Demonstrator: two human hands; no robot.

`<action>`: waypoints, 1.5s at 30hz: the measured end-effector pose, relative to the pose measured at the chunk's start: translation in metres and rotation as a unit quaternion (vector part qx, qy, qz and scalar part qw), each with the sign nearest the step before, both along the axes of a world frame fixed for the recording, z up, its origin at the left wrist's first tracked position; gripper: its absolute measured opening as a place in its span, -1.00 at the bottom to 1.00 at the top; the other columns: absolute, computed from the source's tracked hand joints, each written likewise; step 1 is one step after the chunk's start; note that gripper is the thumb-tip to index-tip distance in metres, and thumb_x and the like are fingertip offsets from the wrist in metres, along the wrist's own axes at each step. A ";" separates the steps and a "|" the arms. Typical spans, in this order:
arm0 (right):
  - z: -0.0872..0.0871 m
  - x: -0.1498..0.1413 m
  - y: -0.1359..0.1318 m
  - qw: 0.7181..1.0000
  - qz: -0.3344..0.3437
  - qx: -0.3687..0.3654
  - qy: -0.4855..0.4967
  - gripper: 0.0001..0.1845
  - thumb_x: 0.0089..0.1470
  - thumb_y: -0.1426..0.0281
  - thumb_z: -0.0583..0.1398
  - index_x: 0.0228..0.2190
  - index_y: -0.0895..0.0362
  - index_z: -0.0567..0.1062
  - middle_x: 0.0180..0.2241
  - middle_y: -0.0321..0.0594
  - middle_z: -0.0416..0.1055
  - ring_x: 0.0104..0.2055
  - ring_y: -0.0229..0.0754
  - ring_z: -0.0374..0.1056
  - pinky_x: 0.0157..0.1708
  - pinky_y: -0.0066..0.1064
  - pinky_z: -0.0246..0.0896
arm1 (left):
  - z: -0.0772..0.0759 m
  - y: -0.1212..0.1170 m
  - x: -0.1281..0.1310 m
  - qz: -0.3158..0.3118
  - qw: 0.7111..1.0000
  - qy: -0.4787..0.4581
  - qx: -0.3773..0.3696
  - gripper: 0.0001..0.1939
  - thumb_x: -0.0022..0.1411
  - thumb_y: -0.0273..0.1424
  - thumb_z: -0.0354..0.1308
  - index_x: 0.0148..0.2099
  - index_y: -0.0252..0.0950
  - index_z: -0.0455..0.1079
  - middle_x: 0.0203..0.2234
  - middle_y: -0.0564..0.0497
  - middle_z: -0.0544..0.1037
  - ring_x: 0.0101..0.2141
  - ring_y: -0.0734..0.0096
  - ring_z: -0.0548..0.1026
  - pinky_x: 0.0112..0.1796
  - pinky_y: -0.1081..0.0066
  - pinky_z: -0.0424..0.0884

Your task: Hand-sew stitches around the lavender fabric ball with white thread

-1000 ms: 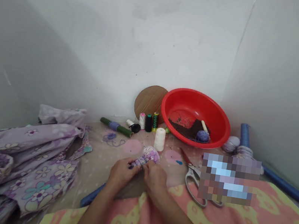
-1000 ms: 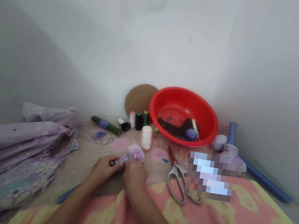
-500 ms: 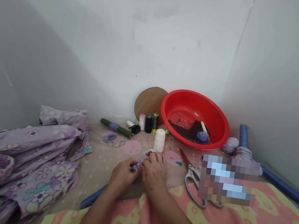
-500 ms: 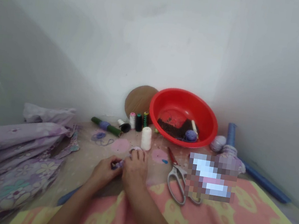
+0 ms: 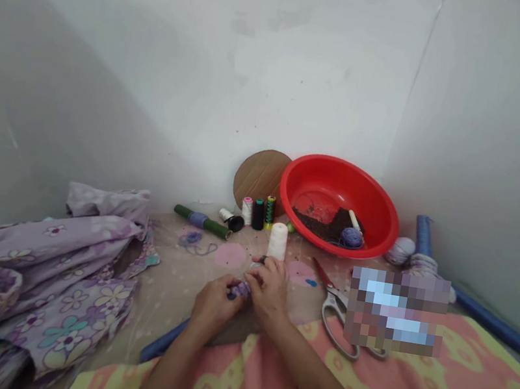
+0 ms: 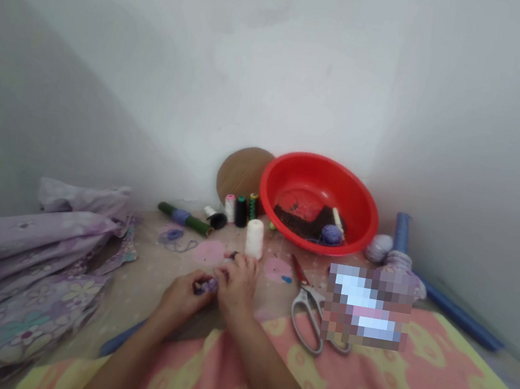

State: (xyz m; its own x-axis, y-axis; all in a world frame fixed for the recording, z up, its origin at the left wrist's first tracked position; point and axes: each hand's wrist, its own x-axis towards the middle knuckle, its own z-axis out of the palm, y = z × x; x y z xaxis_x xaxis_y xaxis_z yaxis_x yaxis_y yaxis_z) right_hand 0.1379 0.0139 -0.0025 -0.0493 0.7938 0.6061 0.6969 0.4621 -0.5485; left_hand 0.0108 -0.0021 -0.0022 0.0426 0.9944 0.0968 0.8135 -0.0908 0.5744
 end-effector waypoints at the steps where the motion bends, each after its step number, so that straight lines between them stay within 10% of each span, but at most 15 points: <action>1: 0.001 0.002 0.000 1.000 0.009 -0.001 -0.016 -0.90 -0.09 0.42 0.13 -0.56 0.10 0.45 -0.24 -0.24 0.31 -0.12 -0.15 0.06 -0.06 -0.23 -0.18 | -0.001 0.000 0.000 -0.001 1.000 0.002 0.002 -0.66 -0.01 -0.21 0.02 -0.19 -0.23 0.36 -0.31 0.00 0.50 -0.35 0.42 0.41 -0.41 0.54 0.18; 6: 0.002 0.004 -0.001 0.997 0.030 0.004 -0.073 -0.91 -0.13 0.46 0.14 -0.60 0.12 0.42 -0.26 -0.23 0.30 -0.11 -0.15 0.06 -0.02 -0.19 -0.26 | -0.001 0.000 0.000 -0.001 1.000 0.011 0.009 -0.70 -0.01 -0.22 0.01 -0.22 -0.21 0.37 -0.32 0.03 0.50 -0.35 0.41 0.42 -0.42 0.54 0.18; 11: 0.005 0.006 0.008 0.991 0.034 0.038 0.123 -0.84 -0.04 0.39 0.04 -0.56 0.14 0.36 -0.34 -0.22 0.32 -0.19 -0.20 0.13 -0.15 -0.31 -0.03 | 0.001 -0.001 -0.001 0.005 1.000 0.003 -0.001 -0.62 -0.05 -0.18 0.04 -0.18 -0.23 0.36 -0.31 0.00 0.50 -0.35 0.38 0.42 -0.43 0.54 0.18; 21: 0.015 0.017 0.000 0.873 0.192 -0.103 0.436 -0.82 -0.02 0.29 0.03 -0.55 0.13 0.22 -0.70 -0.44 0.15 -0.68 -0.41 0.04 -0.67 -0.56 -0.05 | -0.006 0.007 -0.007 -0.009 1.000 -0.023 -0.002 -0.60 -0.04 -0.18 0.02 -0.15 -0.23 0.37 -0.31 0.00 0.50 -0.34 0.37 0.41 -0.41 0.54 0.20; 36: 0.013 0.025 -0.011 0.969 0.090 -0.051 0.222 -0.80 -0.03 0.35 0.01 -0.52 0.15 0.38 -0.65 -0.34 0.24 -0.57 -0.32 0.15 -0.54 -0.52 0.02 | -0.002 0.008 -0.009 -0.014 1.000 -0.013 -0.007 -0.63 0.00 -0.20 -0.02 -0.16 -0.23 0.39 -0.35 0.01 0.52 -0.37 0.37 0.42 -0.41 0.53 0.21; 45: -0.003 0.022 -0.009 0.985 0.028 -0.170 0.002 -0.80 -0.08 0.49 0.02 -0.55 0.12 0.44 -0.56 -0.28 0.38 -0.48 -0.29 0.24 -0.47 -0.53 0.00 | 0.000 0.008 -0.011 -0.023 0.999 -0.025 -0.009 -0.61 0.03 -0.18 -0.06 -0.17 -0.26 0.40 -0.33 -0.02 0.52 -0.33 0.35 0.42 -0.35 0.51 0.24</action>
State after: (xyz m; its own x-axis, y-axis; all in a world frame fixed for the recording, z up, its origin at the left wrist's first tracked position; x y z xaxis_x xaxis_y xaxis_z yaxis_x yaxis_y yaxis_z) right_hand 0.1599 0.0048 -0.0059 -0.0973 0.9472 0.3055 0.6736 0.2887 -0.6804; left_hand 0.0002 0.0058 -0.0026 0.0848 0.9930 0.0822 0.7788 -0.1175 0.6161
